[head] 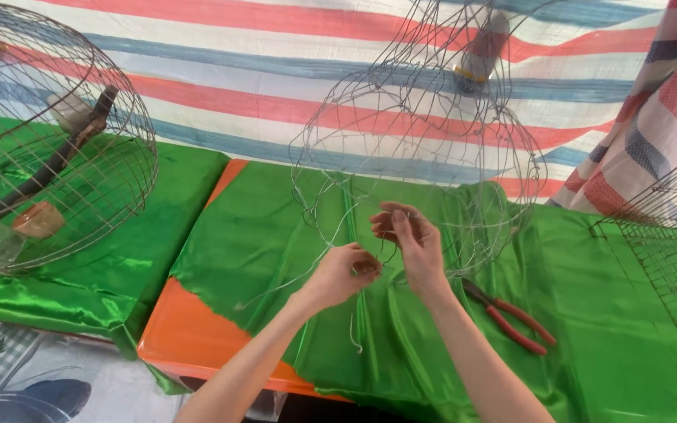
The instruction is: Manually securing wire mesh to a frame by twisting thin wires at junctions to assemble a cage.
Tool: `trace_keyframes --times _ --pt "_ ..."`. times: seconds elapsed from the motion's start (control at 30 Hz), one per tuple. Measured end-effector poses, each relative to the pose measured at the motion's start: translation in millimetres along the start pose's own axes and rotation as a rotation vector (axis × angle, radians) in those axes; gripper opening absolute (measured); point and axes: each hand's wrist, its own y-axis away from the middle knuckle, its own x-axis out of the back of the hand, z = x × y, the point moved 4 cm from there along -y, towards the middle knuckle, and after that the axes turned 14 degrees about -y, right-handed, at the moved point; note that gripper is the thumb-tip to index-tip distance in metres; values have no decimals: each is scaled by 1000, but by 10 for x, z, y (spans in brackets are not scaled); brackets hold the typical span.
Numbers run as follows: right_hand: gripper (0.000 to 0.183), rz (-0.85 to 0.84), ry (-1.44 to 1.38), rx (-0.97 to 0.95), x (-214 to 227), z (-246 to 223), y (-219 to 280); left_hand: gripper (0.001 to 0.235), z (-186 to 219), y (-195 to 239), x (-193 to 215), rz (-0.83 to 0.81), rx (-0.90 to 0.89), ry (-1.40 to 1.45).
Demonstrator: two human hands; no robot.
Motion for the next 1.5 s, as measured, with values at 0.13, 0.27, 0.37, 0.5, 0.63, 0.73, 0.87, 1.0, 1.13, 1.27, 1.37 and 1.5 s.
trace_keyframes --times 0.13,0.27,0.37,0.5,0.63,0.73,0.87,1.0,1.13,1.27,1.37,1.5 --pt "28 -1 18 21 9 17 35 15 -227 93 -62 -15 -55 7" --pt "32 -15 6 28 -17 -9 30 13 -452 154 -177 94 81 321" --pt "33 -32 12 26 -50 -23 30 16 -504 180 -215 99 209 557" --pt "33 -35 28 30 -25 13 31 30 -551 136 -435 110 228 930" --pt "36 -40 35 63 -50 2 53 29 -667 63 -602 142 190 1055" --pt "37 -60 43 77 -48 22 35 23 -665 28 -629 182 145 1094" --pt "38 -56 61 103 -40 33 22 17 -685 -18 -683 245 110 1127" --pt "39 -57 78 110 -50 30 28 17 -718 -55 -743 286 101 1132" --pt "41 -47 123 97 -74 8 124 17 -696 -18 -753 303 107 1132" --pt "36 -96 390 -92 107 251 247 16 -681 -44 -753 321 94 1109" --pt "32 -133 559 -184 304 464 292 15 -639 -29 -755 340 98 1079" --pt "23 -139 530 -248 264 443 279 15 -601 -27 -717 355 107 1048"
